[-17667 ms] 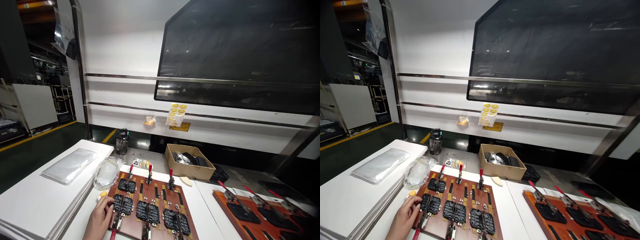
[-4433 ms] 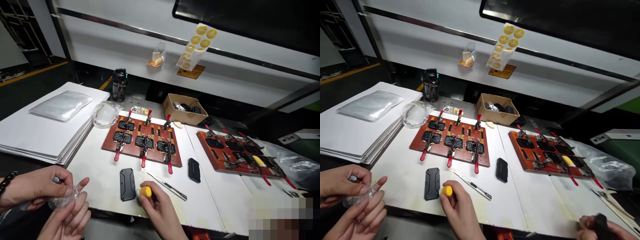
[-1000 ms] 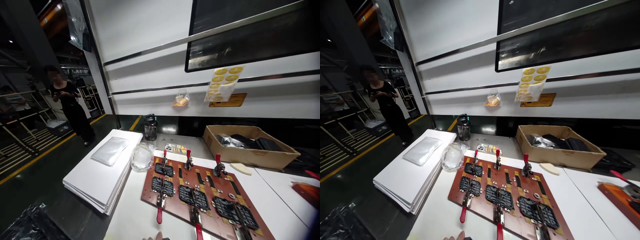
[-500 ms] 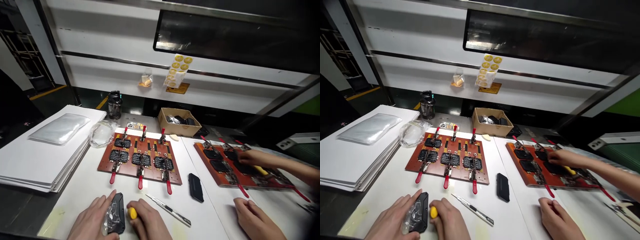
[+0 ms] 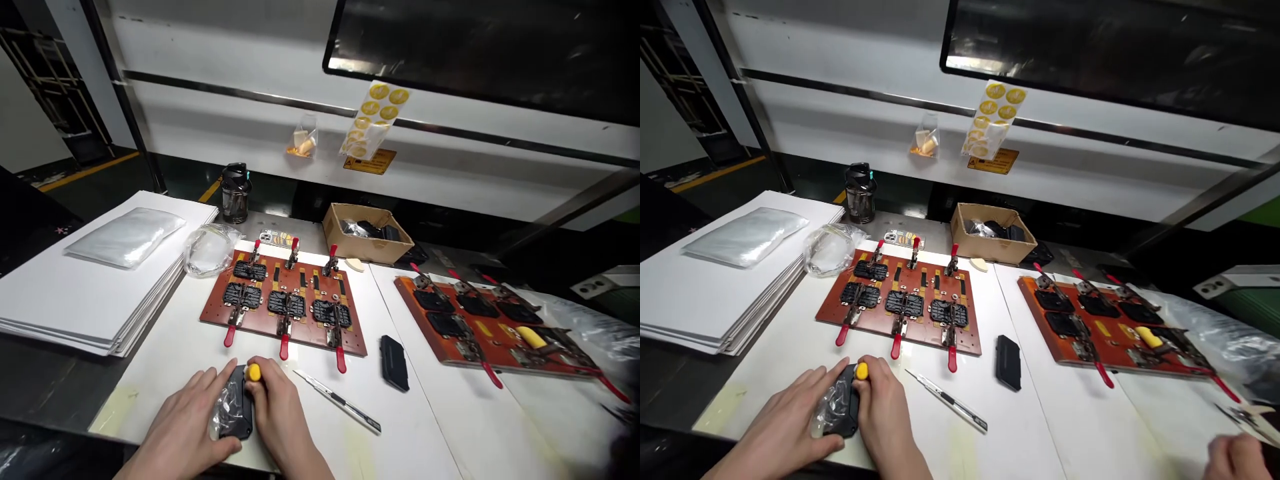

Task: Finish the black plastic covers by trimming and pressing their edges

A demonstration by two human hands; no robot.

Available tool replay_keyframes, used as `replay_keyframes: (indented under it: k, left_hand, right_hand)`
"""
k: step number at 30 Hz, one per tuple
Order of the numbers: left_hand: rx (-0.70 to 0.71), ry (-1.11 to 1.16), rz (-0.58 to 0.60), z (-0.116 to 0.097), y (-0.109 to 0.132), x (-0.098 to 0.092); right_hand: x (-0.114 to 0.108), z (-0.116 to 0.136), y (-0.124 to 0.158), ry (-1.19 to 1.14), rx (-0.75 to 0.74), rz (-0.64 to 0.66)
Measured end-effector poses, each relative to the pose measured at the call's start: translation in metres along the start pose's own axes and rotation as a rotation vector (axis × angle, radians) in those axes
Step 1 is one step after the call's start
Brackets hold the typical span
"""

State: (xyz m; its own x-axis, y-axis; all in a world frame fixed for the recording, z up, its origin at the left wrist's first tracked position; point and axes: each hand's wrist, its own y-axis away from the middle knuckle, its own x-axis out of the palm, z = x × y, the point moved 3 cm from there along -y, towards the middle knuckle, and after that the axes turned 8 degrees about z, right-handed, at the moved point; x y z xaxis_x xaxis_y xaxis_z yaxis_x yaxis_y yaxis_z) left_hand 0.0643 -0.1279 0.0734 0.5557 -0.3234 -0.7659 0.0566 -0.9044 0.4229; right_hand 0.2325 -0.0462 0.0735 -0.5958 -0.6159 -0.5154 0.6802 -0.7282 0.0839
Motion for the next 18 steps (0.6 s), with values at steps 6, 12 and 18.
replay_keyframes:
  k: [6, 12, 18]
  left_hand:
    - [-0.006, 0.024, 0.016, -0.001, 0.000, -0.001]
    - [-0.014, 0.027, -0.011, 0.002, -0.001, 0.005]
    - [0.001, 0.134, -0.003, 0.013, 0.003, 0.003]
  right_hand:
    - [0.005, 0.010, -0.003, 0.191, -0.016, 0.298]
    - [-0.006, 0.011, 0.005, 0.087, 0.005, 0.273]
    - [-0.030, -0.017, 0.048, -0.117, 0.176, 0.253]
